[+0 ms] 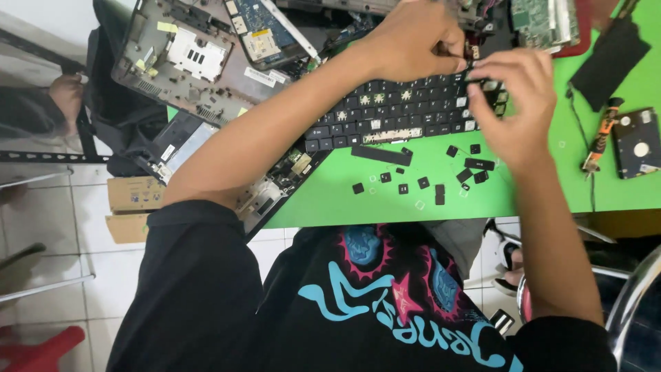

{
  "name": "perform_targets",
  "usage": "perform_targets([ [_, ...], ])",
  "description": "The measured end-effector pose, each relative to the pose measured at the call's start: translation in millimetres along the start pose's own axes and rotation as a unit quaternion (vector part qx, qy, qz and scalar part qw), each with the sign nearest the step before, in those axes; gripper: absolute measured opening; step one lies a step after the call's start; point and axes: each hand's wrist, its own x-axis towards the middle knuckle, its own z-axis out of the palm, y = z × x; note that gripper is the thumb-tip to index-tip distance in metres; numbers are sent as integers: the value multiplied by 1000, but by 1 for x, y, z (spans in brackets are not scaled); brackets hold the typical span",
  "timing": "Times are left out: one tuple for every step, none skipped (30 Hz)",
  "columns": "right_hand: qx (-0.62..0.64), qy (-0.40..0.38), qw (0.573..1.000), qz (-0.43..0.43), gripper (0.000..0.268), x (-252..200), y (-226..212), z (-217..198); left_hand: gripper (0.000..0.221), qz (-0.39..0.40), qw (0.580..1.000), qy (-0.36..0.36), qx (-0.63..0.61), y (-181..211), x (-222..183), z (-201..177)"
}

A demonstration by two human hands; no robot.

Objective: Manually installing small plastic switch retainers onto a laptop keyboard frame during a repair process.

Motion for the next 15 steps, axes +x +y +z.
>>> perform_targets([
  [-2,-1,1000,-3,7,4,-12,-4,22,2,1000,3,0,-4,2,2],
  [-8,4,1000,-3,5,9,-24,-7,25,17,1000,7,12,-8,3,4],
  [-11,10,1000,-4,4,13,-37,-8,27,31,999,11,25,-12,3,6],
  [-11,9,1000,-7,4,9,-32,-7,27,30,999,14,26,-11,2,5],
  [-14,30,999,-7,6,3,-27,-6,31,19,1000,10,13,-10,2,4],
  [-17,51,999,-7,8,-2,-22,-6,36,8,1000,5,-1,-9,2,4],
  [-18,51,999,-6,8,-1,-26,-9,36,8,1000,4,-2,-8,2,4],
  [-12,50,999,9,6,0,-31,-12,34,10,1000,6,8,-7,2,5],
  [-6,49,999,23,5,1,-35,-14,32,11,1000,7,18,-6,1,5],
  [-7,50,998,24,5,1,-36,-13,32,11,1000,6,17,-7,1,5],
  [6,41,999,31,5,-1,-38,-13,29,23,999,15,19,-7,1,5],
  [20,32,999,38,5,-2,-40,-12,26,35,999,24,20,-8,1,6],
  [20,33,998,40,5,-3,-39,-11,26,35,999,23,19,-9,1,6],
  [27,30,998,46,7,-4,-39,-10,25,37,999,26,21,-9,0,7],
  [35,27,998,51,8,-4,-39,-8,25,39,998,31,23,-10,0,7],
])
